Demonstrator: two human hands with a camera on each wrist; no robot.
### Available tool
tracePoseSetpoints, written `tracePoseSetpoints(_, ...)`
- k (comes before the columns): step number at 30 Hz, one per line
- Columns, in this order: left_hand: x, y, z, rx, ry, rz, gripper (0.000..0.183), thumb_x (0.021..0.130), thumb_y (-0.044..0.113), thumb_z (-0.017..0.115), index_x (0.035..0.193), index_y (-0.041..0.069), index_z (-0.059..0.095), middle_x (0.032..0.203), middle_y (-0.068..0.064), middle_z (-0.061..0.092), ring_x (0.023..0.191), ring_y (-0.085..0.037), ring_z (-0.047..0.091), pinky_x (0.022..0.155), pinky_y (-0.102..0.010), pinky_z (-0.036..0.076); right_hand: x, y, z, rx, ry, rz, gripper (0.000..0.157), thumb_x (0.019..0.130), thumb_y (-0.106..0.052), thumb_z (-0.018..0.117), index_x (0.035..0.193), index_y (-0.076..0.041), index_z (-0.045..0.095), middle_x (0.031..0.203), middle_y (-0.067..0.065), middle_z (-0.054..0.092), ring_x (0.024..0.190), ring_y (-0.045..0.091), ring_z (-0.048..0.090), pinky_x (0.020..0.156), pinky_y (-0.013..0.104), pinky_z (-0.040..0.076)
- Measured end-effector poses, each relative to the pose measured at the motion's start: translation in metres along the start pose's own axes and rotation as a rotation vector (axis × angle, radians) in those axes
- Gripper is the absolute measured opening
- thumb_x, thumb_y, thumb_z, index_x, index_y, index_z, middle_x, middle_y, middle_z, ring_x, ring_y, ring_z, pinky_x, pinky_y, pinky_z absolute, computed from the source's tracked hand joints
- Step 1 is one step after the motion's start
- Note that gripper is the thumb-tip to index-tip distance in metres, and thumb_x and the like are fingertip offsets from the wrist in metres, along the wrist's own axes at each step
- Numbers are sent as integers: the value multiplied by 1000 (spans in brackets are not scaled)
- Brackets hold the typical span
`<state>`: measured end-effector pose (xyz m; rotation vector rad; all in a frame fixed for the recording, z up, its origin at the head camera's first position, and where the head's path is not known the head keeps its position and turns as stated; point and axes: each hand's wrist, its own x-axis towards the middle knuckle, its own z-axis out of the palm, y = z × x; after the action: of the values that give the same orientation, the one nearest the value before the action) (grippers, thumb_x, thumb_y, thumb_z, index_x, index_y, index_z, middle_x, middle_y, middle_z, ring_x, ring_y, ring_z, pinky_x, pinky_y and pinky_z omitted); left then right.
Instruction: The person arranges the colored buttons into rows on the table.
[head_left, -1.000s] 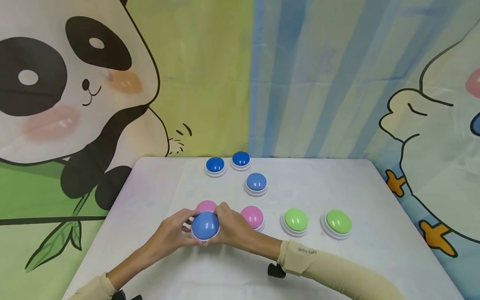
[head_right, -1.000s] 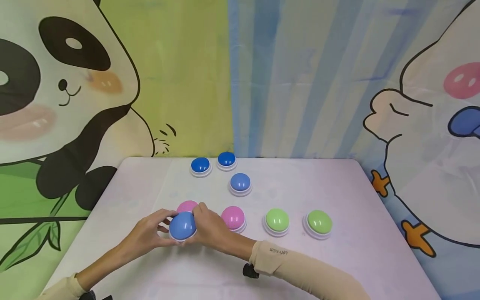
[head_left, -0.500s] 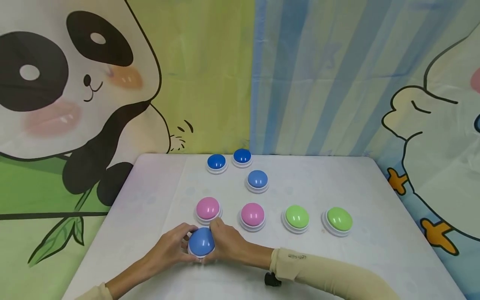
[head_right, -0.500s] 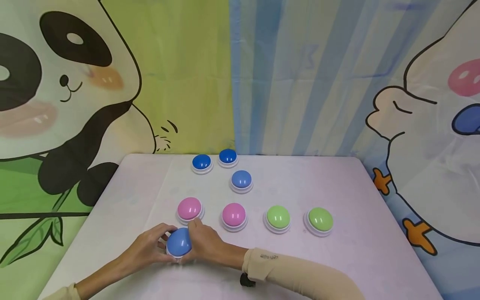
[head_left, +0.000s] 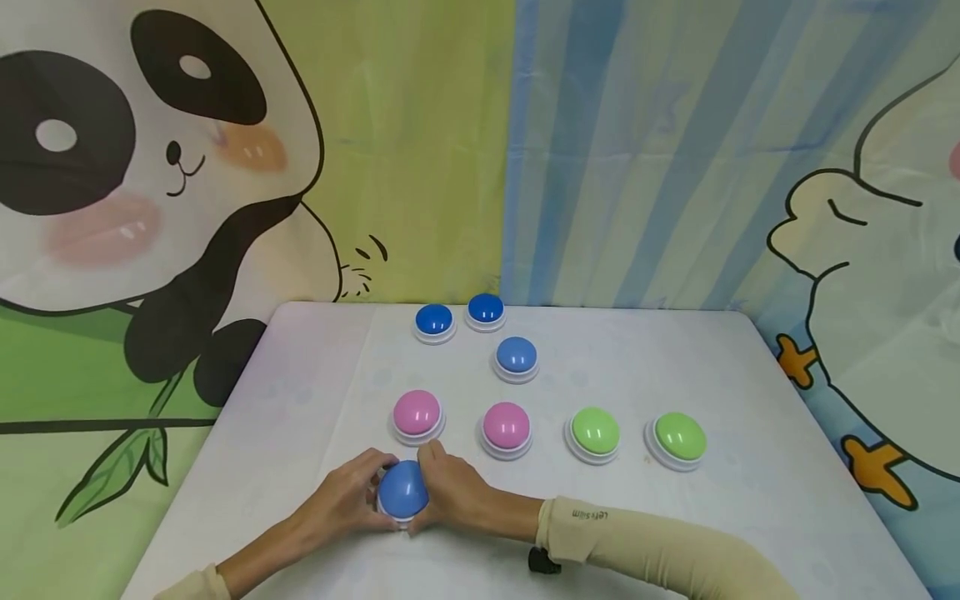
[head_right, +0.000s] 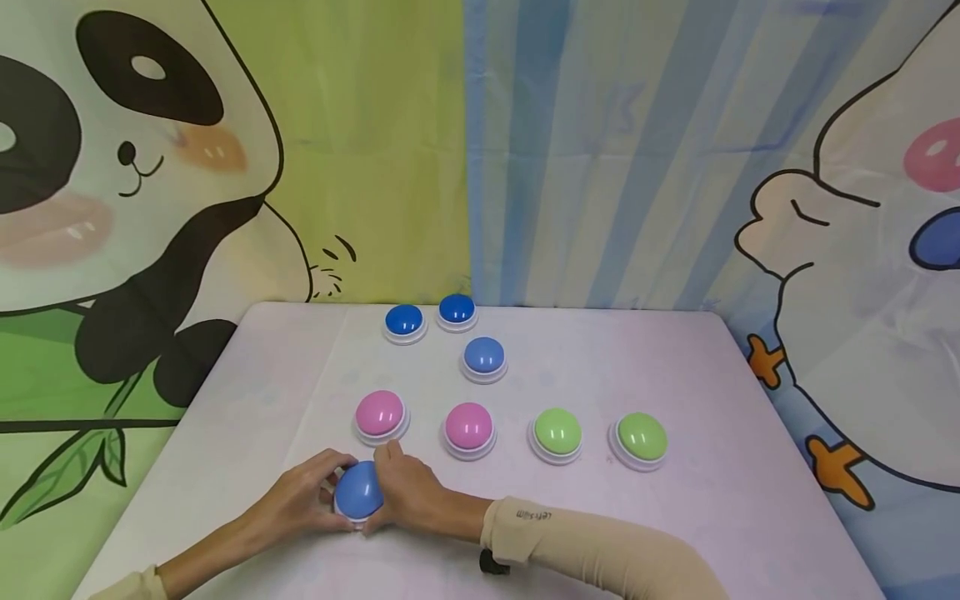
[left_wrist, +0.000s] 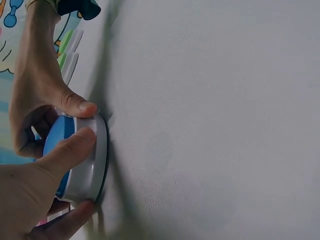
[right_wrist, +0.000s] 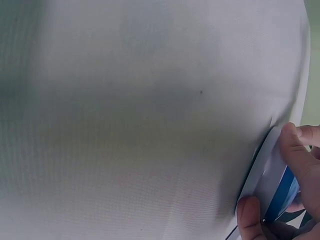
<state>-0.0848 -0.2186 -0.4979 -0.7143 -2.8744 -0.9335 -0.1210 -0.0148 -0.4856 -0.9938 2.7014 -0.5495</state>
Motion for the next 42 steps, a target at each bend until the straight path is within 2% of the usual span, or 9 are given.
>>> tracePoseSetpoints(7, -1, 2, 0, 58, -20, -11, 73, 58, 34, 92, 117, 7, 59, 110, 0, 63, 85, -4, 59, 68, -16, 54, 0, -3, -2, -4, -10, 3, 83, 55, -49, 91, 111, -7, 44, 98, 3, 49, 80, 13, 62, 71, 18, 53)
tracePoseSetpoints(18, -3, 4, 4, 138, 39, 22, 78, 54, 32, 93, 118, 5, 59, 114, -3, 64, 98, -14, 64, 82, -28, 58, -1, -4, -1, 17, -5, -2, 84, 56, -46, 92, 113, -6, 43, 100, 5, 50, 81, 16, 63, 71, 21, 54)
tracePoseSetpoints(23, -6, 4, 8, 151, 59, 33, 79, 53, 33, 93, 119, 5, 58, 114, -1, 64, 99, -13, 63, 84, -31, 58, -2, -4, 1, 27, -1, 5, 83, 56, -45, 92, 111, -6, 43, 100, 5, 50, 79, 16, 63, 69, 21, 54)
tracePoseSetpoints(26, -7, 3, 11, 153, 80, 53, 80, 53, 33, 93, 120, 6, 58, 115, 0, 63, 100, -13, 62, 85, -32, 57, -3, -3, 0, 22, -15, 22, 84, 56, -47, 92, 111, -7, 43, 100, 4, 50, 79, 15, 63, 69, 20, 54)
tracePoseSetpoints(29, -5, 3, 12, 159, 68, 67, 82, 56, 34, 91, 124, 4, 57, 116, -1, 63, 103, -14, 63, 88, -33, 57, -5, 0, -5, 18, -49, 30, 83, 58, -47, 91, 113, -7, 43, 102, 4, 51, 81, 14, 63, 71, 20, 54)
tracePoseSetpoints(32, -4, 7, 5, 158, 7, 29, 87, 60, 36, 89, 130, 0, 53, 122, -6, 62, 109, -20, 62, 92, -38, 56, -9, 3, -15, 44, -85, 42, 85, 61, -46, 89, 120, -6, 43, 109, 7, 53, 86, 16, 65, 75, 22, 55)
tracePoseSetpoints(36, -1, 16, -15, 146, -44, -45, 93, 63, 38, 89, 137, 0, 47, 129, -11, 60, 115, -26, 59, 91, -43, 55, -18, 6, -33, 100, -100, 35, 92, 67, -49, 85, 134, -5, 40, 119, 10, 55, 90, 14, 64, 79, 22, 56)
tracePoseSetpoints(39, 6, 21, -27, 121, -54, -64, 91, 67, 37, 87, 140, 3, 44, 131, -11, 58, 114, -26, 59, 86, -38, 58, -23, 8, -48, 130, -92, 18, 93, 72, -50, 81, 140, -3, 38, 121, 11, 56, 90, 11, 61, 81, 22, 56)
tracePoseSetpoints(42, 22, 26, -32, 68, -80, -69, 89, 72, 33, 85, 143, 3, 42, 133, -12, 56, 115, -26, 59, 83, -34, 58, -26, 14, -63, 173, -76, 42, 92, 75, -48, 79, 143, -3, 37, 126, 13, 56, 93, 12, 61, 84, 24, 57)
